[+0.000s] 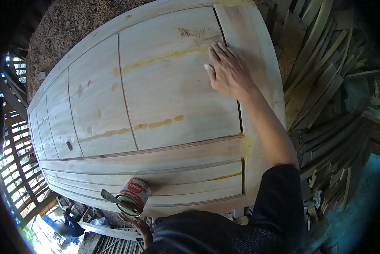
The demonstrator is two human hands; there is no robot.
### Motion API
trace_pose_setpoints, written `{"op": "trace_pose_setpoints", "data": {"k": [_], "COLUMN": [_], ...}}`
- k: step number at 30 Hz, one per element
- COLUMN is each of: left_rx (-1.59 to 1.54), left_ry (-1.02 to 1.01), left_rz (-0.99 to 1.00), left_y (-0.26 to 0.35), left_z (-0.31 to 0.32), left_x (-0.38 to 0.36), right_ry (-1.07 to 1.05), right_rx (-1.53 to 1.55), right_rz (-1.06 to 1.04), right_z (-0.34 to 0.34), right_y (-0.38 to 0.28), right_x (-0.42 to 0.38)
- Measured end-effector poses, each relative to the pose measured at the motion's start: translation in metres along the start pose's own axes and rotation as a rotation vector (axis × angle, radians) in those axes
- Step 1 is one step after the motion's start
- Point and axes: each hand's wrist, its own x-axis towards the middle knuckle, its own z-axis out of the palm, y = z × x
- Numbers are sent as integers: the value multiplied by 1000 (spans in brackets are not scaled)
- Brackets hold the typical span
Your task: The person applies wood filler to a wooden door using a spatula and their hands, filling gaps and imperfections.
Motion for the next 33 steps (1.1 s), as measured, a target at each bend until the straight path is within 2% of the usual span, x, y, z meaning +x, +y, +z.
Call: {"op": "trace_pose_setpoints", "data": {"k": [2, 3, 5, 8, 9, 11, 13, 15, 18, 19, 21, 23, 25, 26, 27, 29, 31, 33], "left_rx": [-29, -31, -24, -2, 5, 8, 9, 12, 34, 41, 43, 42, 49, 53, 55, 61, 66, 66], "left_ry": [-2, -1, -3, -6, -8, -10, -10, -15, -25, -28, -28, -26, -30, -32, -33, -36, -45, -57], "left_rz": [-31, -33, -25, -9, 3, 27, 37, 41, 41, 46, 70, 86, 83, 83, 88, 107, 118, 120], "left_y": [2, 0, 0, 12, 8, -3, 0, -8, -10, -13, -9, -20, -27, -27, -25, -30, -37, -45], "left_z": [4, 7, 12, 21, 15, 7, 8, 12, 12, 8, 13, 7, -1, 3, 6, 6, 0, -2], "left_x": [-4, -6, -8, 8, 5, -4, 1, 5, 5, -1, 8, 5, -1, 6, 9, 7, 2, 4], "right_ry": [1, 1, 216, 258, 263, 4, 18, 178, 253, 253, 133, 105, 246, 211, 213, 78, 69, 192], "right_rx": [-56, -58, -160, -150, -147, 168, 102, -102, -45, -42, -27, 19, -14, 21, 21, 1, 84, -161], "right_rz": [239, 236, 189, 219, 227, 197, 269, 287, 229, 233, 27, 34, 195, 248, 248, 15, 28, 176], "right_z": [-1, 7, 32, 40, 33, 13, 19, 31, 40, 40, 32, 33, 37, 36, 35, 31, 28, 28], "right_y": [-10, -9, -8, -16, -20, -37, -40, -34, -16, -19, -28, -17, 1, 2, -5, -25, -17, 4], "right_x": [-11, -7, 7, 35, 32, 19, 12, 18, 50, 43, 24, 19, 33, 38, 35, 18, 11, 19]}}
